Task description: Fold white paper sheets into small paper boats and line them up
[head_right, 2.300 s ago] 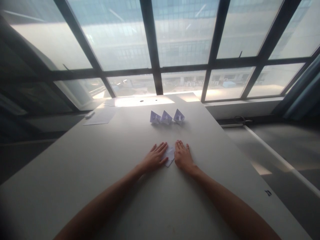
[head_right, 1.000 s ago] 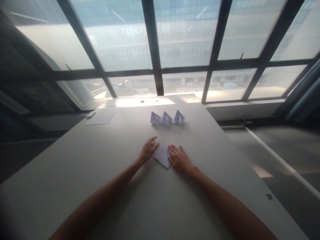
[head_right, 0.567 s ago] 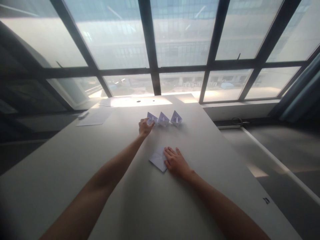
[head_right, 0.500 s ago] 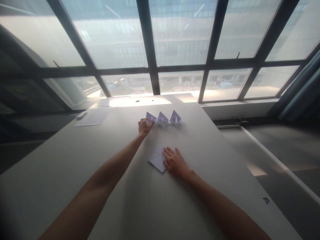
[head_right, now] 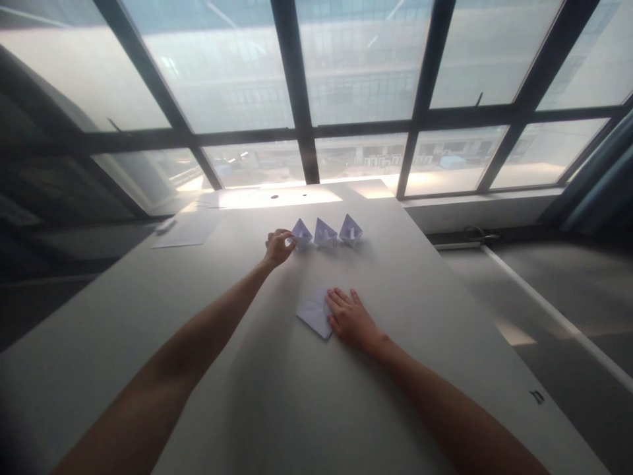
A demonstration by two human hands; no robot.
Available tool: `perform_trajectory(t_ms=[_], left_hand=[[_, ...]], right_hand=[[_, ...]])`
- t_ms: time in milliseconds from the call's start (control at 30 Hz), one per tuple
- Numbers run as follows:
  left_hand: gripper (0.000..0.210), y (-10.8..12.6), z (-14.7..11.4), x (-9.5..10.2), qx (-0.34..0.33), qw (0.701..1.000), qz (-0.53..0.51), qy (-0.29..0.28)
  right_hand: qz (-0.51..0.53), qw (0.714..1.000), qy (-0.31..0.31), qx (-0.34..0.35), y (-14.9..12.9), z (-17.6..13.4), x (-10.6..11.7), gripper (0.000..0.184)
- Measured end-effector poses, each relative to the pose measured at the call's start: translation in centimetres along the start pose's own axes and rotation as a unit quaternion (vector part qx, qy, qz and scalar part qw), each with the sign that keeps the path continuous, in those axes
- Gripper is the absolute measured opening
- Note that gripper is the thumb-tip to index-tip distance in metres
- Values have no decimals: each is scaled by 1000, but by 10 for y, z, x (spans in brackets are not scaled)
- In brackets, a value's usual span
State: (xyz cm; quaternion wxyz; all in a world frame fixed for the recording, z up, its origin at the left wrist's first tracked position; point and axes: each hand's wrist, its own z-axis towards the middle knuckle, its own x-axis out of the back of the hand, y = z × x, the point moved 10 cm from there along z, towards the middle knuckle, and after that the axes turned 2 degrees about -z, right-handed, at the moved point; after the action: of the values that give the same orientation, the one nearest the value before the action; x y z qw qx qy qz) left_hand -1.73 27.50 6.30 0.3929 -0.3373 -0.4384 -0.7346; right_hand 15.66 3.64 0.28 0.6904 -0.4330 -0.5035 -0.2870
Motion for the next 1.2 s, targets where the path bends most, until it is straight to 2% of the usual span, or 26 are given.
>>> perform_trajectory(t_ms=[233, 333, 433, 567, 667, 800, 900, 1000, 1200], left_hand=[[22, 12, -17, 9, -20, 1000, 15, 3], [34, 20, -28, 23, -30, 999, 22, 30], [34, 39, -44, 30, -60, 997, 24, 49], [43, 87, -61, 14, -143, 990, -7, 16], [41, 111, -52, 4, -113, 993, -7, 37], [40, 132, -25, -12, -74, 996, 5, 45], [31, 137, -10, -24, -61, 998, 23, 21], [23, 130, -5, -33, -47, 998, 38, -11], [20, 121, -8, -24, -72, 997, 38, -11]], right_hand=[[-3, 1000, 2, 1, 0, 0, 1, 56], [-3, 1000, 3, 1, 0, 0, 2, 55], [-2, 1000, 4, 1, 0, 0, 1, 55], [0, 1000, 8, -2, 0, 0, 1, 55], [2, 1000, 9, -4, 1, 0, 1, 55], [0, 1000, 9, -3, 0, 0, 2, 56], [-1, 1000, 3, -2, -1, 0, 1, 56], [2, 1000, 2, 1, -4, -1, 0, 55], [14, 1000, 4, 3, -4, -1, 0, 55]])
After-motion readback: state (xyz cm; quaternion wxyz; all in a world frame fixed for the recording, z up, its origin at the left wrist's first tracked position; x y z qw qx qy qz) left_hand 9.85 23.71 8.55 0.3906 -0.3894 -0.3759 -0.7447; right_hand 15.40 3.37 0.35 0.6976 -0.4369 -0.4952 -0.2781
